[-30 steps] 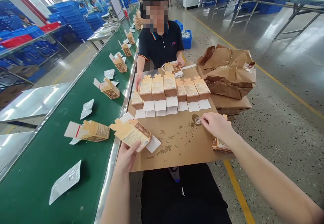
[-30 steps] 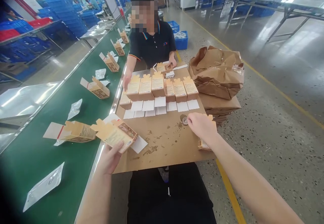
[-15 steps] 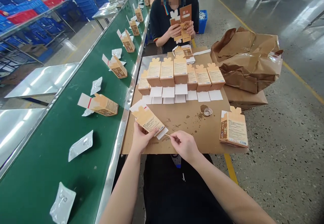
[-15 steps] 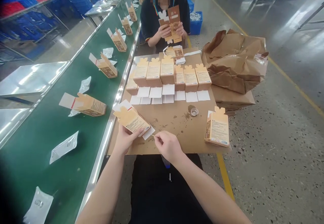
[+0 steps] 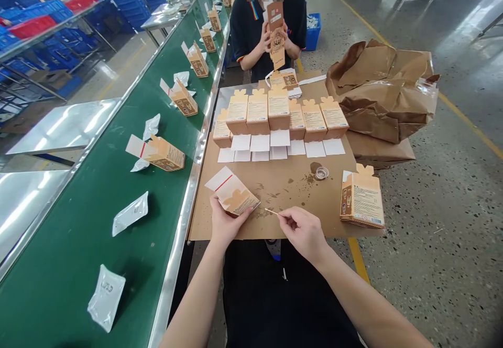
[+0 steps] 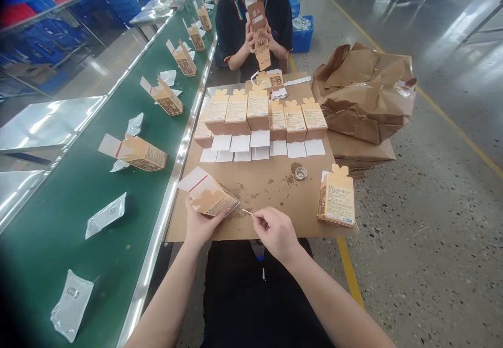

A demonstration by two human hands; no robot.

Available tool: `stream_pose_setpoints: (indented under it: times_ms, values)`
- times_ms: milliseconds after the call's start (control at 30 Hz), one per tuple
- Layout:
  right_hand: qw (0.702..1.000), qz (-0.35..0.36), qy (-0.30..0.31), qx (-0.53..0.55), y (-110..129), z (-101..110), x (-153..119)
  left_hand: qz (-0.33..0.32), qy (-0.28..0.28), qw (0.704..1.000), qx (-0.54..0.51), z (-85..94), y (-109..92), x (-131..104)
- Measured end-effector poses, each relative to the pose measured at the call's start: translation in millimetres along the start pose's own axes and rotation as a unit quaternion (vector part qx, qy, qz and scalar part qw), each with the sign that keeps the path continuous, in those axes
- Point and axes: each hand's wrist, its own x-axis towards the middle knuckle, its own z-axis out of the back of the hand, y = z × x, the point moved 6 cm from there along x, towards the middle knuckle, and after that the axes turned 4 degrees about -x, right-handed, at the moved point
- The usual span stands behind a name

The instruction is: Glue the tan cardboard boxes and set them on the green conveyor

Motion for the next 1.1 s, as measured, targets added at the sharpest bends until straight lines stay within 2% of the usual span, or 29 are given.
stream_pose_setpoints:
  times_ms: [167, 300, 400, 467, 500, 567, 667, 733, 767, 833, 900, 1033, 1100]
  values:
    - [0.999, -0.026, -0.026, -0.001, 2, 24, -16, -0.029, -0.036, 0.998, 0.049, -2.4, 4, -12]
    - [0.999, -0.03, -0.038, -0.005, 6, 27, -22, -0.041, -0.034, 0.996, 0.07, -10.4, 7, -13]
    - [0.999, -0.019, -0.037, -0.007, 14, 27, -20, -0.049, -0.06, 0.993, 0.084, -6.7, 7, -11]
    - [0.999, -0.017, -0.035, -0.007, 19, 30, -18, -0.052, -0.094, 0.99, 0.097, 10.9, 7, -7]
    - [0.999, -0.016, -0.036, -0.005, 21, 32, -17, -0.049, -0.122, 0.986, 0.103, 26.6, 8, -5]
    - [0.999, -0.005, -0.048, 0.005, 25, 38, -16, -0.03, -0.198, 0.973, 0.112, 71.2, 12, 0]
    - [0.997, 0.007, -0.067, 0.024, 27, 46, -14, 0.009, -0.306, 0.946, 0.108, 147.8, 20, 0]
    - [0.997, 0.008, -0.073, 0.031, 27, 47, -13, 0.025, -0.345, 0.934, 0.089, 186.0, 24, -2]
    - [0.997, 0.01, -0.074, 0.033, 28, 47, -12, 0.032, -0.354, 0.931, 0.08, 198.1, 26, -2]
    - [0.996, 0.019, -0.073, 0.04, 32, 45, -9, 0.044, -0.356, 0.93, 0.074, 207.9, 28, -1]
    - [0.996, 0.029, -0.065, 0.049, 36, 44, -5, 0.036, -0.351, 0.933, 0.07, 204.2, 25, 2]
    - [0.996, 0.02, -0.055, 0.062, 39, 53, -1, -0.026, -0.36, 0.93, 0.069, 196.0, 13, -7]
    - [0.996, 0.009, -0.068, 0.062, 38, 64, -4, -0.07, -0.341, 0.932, 0.1, 197.3, 4, -14]
